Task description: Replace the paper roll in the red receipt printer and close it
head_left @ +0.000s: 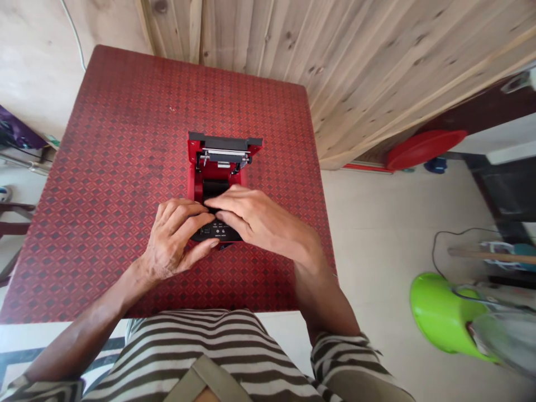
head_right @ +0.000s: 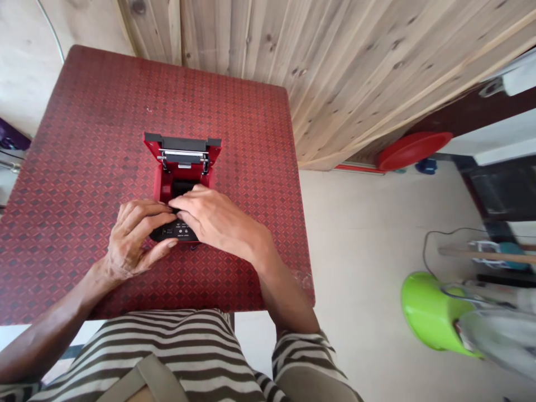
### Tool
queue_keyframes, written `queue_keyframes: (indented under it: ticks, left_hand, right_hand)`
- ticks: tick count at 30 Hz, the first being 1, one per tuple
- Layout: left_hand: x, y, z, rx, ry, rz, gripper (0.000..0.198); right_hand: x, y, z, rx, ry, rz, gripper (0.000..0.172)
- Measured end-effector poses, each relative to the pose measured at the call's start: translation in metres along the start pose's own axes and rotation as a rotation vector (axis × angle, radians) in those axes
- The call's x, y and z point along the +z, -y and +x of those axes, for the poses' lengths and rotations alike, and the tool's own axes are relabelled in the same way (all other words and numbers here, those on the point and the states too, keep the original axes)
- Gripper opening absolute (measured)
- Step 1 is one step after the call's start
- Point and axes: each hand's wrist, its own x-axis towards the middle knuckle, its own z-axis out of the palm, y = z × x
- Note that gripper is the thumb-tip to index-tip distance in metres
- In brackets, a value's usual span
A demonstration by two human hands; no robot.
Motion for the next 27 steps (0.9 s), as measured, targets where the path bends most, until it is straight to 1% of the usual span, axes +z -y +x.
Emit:
queue_keyframes:
  ticks: [3,6,8,12,15,16,18,20,21,22,24,27]
  left_hand:
    - [0.0,0.0,-0.001,-0.029,-0.015,-0.037,0.044]
    - [-0.005,0.001,0.003,-0.042,-0.036,-0.048,0.043]
    - [-0.012,0.003,0.012,-0.026,-0.062,-0.03,0.041]
    - [-0.028,0.015,0.044,0.03,-0.166,0.051,0.04]
    - [-0.036,0.027,0.076,-0.034,-0.199,0.156,0.043]
    - [-0.036,0.031,0.086,-0.051,-0.178,0.177,0.048]
    - [-0.034,0.039,0.103,-0.07,-0.097,0.178,0.06]
    - [-0.03,0.044,0.111,-0.104,0.031,0.124,0.069]
    - [-0.028,0.044,0.111,-0.116,0.08,0.088,0.071]
    - [-0.026,0.044,0.109,-0.123,0.116,0.056,0.07]
    - [-0.026,0.04,0.098,-0.103,0.132,0.021,0.064]
    - [-0.029,0.031,0.072,-0.052,0.171,-0.021,0.052]
  right_hand:
    - [0.005,-0.001,-0.014,-0.018,-0.035,0.111,0.022]
    - [0.013,-0.005,-0.017,-0.01,-0.141,0.157,0.02]
    - [0.017,-0.009,-0.016,-0.011,-0.211,0.18,0.017]
    - [0.023,-0.013,-0.016,-0.012,-0.29,0.215,0.014]
    - [0.027,-0.011,-0.019,-0.04,-0.36,0.192,0.016]
    - [0.028,-0.009,-0.02,-0.059,-0.383,0.162,0.017]
    - [0.029,-0.003,-0.023,-0.087,-0.434,0.057,0.02]
    - [0.031,0.004,-0.026,-0.097,-0.49,-0.08,0.022]
    - [0.032,0.007,-0.028,-0.103,-0.523,-0.145,0.023]
    - [0.034,0.01,-0.03,-0.107,-0.56,-0.2,0.023]
    - [0.038,0.014,-0.033,-0.123,-0.62,-0.273,0.023]
    - [0.047,0.017,-0.038,-0.13,-0.675,-0.329,0.023]
